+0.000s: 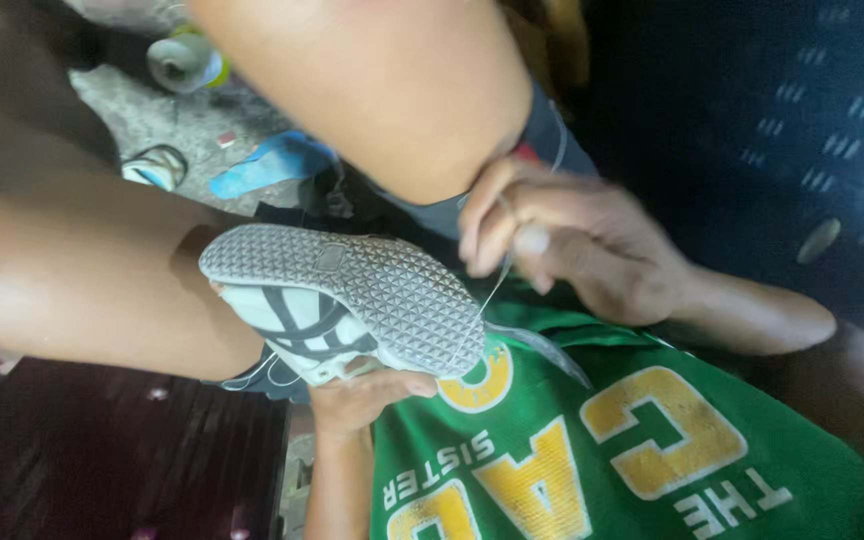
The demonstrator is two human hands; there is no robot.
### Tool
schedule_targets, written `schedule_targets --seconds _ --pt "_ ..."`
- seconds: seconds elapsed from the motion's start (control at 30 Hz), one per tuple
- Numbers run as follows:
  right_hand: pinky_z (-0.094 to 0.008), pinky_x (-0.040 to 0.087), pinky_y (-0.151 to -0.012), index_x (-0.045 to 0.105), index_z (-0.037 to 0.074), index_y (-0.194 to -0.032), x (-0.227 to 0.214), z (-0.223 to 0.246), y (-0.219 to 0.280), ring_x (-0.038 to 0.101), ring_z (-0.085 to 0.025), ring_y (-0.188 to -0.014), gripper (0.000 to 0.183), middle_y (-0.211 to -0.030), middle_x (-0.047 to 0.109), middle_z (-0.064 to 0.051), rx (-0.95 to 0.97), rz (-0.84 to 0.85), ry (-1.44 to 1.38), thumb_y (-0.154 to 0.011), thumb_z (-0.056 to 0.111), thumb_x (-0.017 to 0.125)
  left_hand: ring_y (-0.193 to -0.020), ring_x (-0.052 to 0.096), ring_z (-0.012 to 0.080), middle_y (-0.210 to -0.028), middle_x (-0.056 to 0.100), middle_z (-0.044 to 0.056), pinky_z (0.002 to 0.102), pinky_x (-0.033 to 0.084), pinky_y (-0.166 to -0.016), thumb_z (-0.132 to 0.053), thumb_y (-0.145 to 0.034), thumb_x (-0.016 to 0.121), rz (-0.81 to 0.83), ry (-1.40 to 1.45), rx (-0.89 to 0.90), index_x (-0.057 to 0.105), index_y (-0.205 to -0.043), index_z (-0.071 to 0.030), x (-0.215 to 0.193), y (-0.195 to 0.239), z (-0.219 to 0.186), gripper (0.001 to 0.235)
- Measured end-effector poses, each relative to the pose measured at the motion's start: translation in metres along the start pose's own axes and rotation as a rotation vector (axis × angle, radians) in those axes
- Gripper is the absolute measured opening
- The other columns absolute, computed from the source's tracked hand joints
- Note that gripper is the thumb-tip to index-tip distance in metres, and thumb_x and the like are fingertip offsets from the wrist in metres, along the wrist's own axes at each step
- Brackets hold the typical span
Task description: The person sits on the floor and sews a white sneaker using a needle and thread. They repeatedly insert the needle into the shoe's sole and pull the thread through to stitch the shoe.
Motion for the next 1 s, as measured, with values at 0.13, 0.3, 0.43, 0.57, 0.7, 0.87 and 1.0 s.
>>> schedule_targets --seconds 0.13,0.3,0.43,0.57,0.7,0.87,1.0 --pt "-0.025 0.045 -0.055 0.070 -0.003 -0.124 -0.028 0.004 0.016 0.059 -0.011 -0.068 0.025 -0.088 0.068 -0.010 -0.155 -0.100 0.737 -0.105 0.011 0.061 -0.096 0.074 0.0252 -0.110 0.074 0.015 0.041 0.066 -0.085 0.005 -0.060 0.097 -0.096 0.034 0.051 0.066 -0.115 0.008 -0.006 -0.006 0.003 0.062" --pt "-0.022 0.051 -0.047 0.068 0.008 -0.124 -0.019 0.013 0.022 0.065 -0.007 -0.059 0.025 -0.080 0.072 -0.005 -0.351 0.035 0.702 -0.100 0.018 0.065 -0.096 0.073 0.0245 -0.109 0.074 0.014 0.040 0.065 -0.085 0.005 -0.061 0.097 -0.161 0.047 0.079 0.066 -0.115 0.008 -0.008 -0.016 0.002 0.062" --pt "-0.019 0.047 -0.038 0.070 0.012 -0.127 0.023 0.001 0.027 0.063 -0.005 -0.054 0.034 -0.085 0.075 -0.005 -0.297 0.209 0.538 -0.093 0.018 0.069 -0.096 0.073 0.0239 -0.109 0.074 0.013 0.039 0.065 -0.085 0.004 -0.061 0.097 -0.180 0.027 0.094 0.066 -0.115 0.007 -0.009 -0.018 0.001 0.062" --pt "-0.023 0.052 -0.041 0.070 0.011 -0.130 0.038 -0.014 0.033 0.065 -0.011 -0.056 0.043 -0.090 0.073 -0.009 -0.249 0.282 0.581 -0.088 0.015 0.071 -0.095 0.073 0.0233 -0.109 0.074 0.013 0.039 0.064 -0.085 0.004 -0.062 0.097 -0.185 0.025 0.093 0.066 -0.115 0.007 -0.008 -0.021 0.003 0.062" --pt "-0.022 0.054 -0.043 0.067 0.012 -0.132 0.037 -0.009 0.031 0.070 -0.013 -0.063 0.045 -0.105 0.072 -0.017 -0.289 0.240 0.613 -0.088 0.017 0.075 -0.095 0.073 0.0227 -0.109 0.074 0.013 0.038 0.064 -0.085 0.003 -0.062 0.098 -0.182 0.017 0.094 0.067 -0.115 0.007 -0.006 -0.019 0.004 0.061" --pt "-0.027 0.057 -0.050 0.063 0.012 -0.138 0.033 0.001 0.027 0.073 -0.016 -0.071 0.062 -0.112 0.071 -0.014 -0.249 0.253 0.658 -0.078 0.013 0.078 -0.095 0.073 0.0220 -0.108 0.074 0.012 0.037 0.063 -0.085 0.002 -0.063 0.098 -0.162 -0.020 0.075 0.067 -0.115 0.007 -0.009 -0.016 0.005 0.061" --pt "-0.025 0.055 -0.040 0.062 0.013 -0.138 0.033 0.000 0.026 0.069 -0.015 -0.060 0.072 -0.117 0.072 -0.015 -0.142 0.308 0.695 -0.068 0.006 0.078 -0.095 0.072 0.0214 -0.108 0.074 0.011 0.036 0.063 -0.085 0.002 -0.063 0.098 -0.145 -0.052 0.066 0.067 -0.115 0.006 -0.009 -0.014 0.008 0.061"
Point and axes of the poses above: each hand's wrist, its own y-axis away from the middle knuckle, its own x-axis out of the palm, z = x × y, the point moved 1 cm from there along -y, towards the middle knuckle
